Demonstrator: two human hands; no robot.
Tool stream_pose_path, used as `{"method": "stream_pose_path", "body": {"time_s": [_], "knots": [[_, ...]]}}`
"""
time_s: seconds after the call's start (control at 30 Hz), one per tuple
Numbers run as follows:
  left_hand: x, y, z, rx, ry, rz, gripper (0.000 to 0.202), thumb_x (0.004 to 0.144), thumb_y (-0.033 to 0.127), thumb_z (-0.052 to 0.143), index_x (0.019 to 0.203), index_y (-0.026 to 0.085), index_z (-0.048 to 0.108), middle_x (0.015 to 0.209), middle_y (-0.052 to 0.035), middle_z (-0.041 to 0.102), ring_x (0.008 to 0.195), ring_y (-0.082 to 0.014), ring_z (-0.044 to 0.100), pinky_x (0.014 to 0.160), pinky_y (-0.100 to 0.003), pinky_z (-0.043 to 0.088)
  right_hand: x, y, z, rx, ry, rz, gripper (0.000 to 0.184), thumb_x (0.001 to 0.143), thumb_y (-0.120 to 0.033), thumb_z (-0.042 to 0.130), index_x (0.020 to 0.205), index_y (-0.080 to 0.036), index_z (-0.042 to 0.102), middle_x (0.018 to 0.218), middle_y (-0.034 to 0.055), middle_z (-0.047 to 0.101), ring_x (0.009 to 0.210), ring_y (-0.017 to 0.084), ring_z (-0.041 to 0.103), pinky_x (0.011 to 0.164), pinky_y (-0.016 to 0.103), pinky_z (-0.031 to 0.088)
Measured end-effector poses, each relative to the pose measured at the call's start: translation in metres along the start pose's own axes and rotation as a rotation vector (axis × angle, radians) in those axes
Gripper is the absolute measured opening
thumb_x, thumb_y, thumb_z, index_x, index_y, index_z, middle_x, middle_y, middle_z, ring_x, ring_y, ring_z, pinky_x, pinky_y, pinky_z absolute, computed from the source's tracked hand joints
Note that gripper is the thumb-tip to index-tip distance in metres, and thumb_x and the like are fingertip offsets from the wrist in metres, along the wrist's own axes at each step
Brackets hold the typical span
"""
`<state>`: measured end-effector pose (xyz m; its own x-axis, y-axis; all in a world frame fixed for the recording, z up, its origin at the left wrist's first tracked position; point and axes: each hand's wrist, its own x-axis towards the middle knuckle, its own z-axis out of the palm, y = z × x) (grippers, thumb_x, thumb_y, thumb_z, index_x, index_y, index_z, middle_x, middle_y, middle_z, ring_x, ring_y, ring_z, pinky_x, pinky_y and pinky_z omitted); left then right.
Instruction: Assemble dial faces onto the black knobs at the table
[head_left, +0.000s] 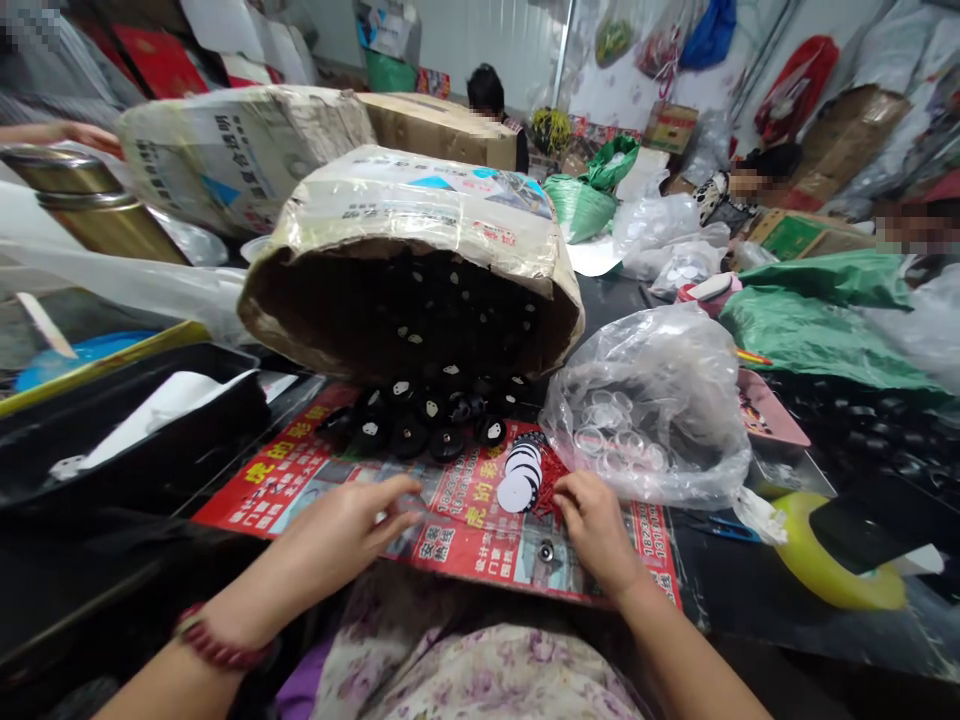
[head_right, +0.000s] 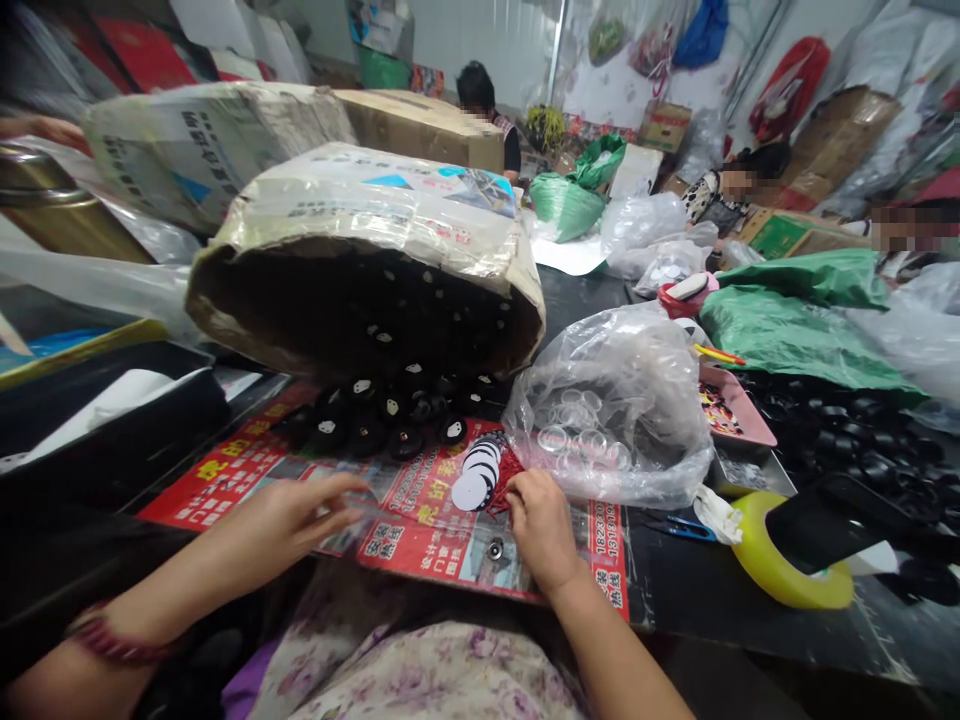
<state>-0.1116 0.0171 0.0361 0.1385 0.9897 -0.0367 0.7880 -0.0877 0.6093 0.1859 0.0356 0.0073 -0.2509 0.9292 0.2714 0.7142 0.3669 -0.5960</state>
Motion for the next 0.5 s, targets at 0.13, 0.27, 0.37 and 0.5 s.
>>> {"method": "stream_pose_path", "body": {"time_s": [0.13,0.27,0.37,0.5], "knots": [[0.053,0.045,0.016,0.215,-0.01,0.18,0.03,0.085,0.031,0.047,0.11,0.025,0.062,0.098,-0.0035,0.072,0.086,-0.0219,0.066,0.07,-0.028,0.046,-0.02,0.013,-0.007,-0.086,0.046,0.011,0.016,0.084,-0.01,0.047,0.086,-0.019,0.06,0.083,0.0065,0.06,0.082,0.022,0.052,0.072,0.034,0.041],[0.092,0.06,0.035,0.367,0.012,0.3,0.045,0.081,0.008,0.042,0.122,0.024,0.054,0.126,-0.0044,0.06,0.103,-0.0222,0.061,0.082,-0.031,0.046,-0.037,0.014,-0.008,-0.097,0.043,0.028,0.016,0.086,-0.011,0.047,0.086,-0.02,0.06,0.081,0.0058,0.059,0.08,0.022,0.051,0.07,0.034,0.04],[0.108,0.064,0.045,0.442,-0.046,0.313,0.051,0.078,0.001,0.039,0.12,0.025,0.054,0.119,-0.0052,0.063,0.096,-0.0223,0.064,0.075,-0.032,0.047,-0.039,0.01,-0.003,-0.09,0.043,0.035,0.015,0.087,-0.012,0.047,0.085,-0.02,0.06,0.081,0.0057,0.058,0.081,0.022,0.05,0.071,0.034,0.04],[0.112,0.062,0.047,0.475,-0.062,0.314,0.048,0.08,0.003,0.04,0.119,0.026,0.054,0.114,-0.0064,0.064,0.088,-0.0224,0.066,0.07,-0.032,0.047,-0.035,0.007,0.002,-0.073,0.027,0.047,0.014,0.087,-0.011,0.048,0.082,-0.019,0.059,0.08,0.0053,0.057,0.081,0.021,0.048,0.071,0.034,0.039]]}}
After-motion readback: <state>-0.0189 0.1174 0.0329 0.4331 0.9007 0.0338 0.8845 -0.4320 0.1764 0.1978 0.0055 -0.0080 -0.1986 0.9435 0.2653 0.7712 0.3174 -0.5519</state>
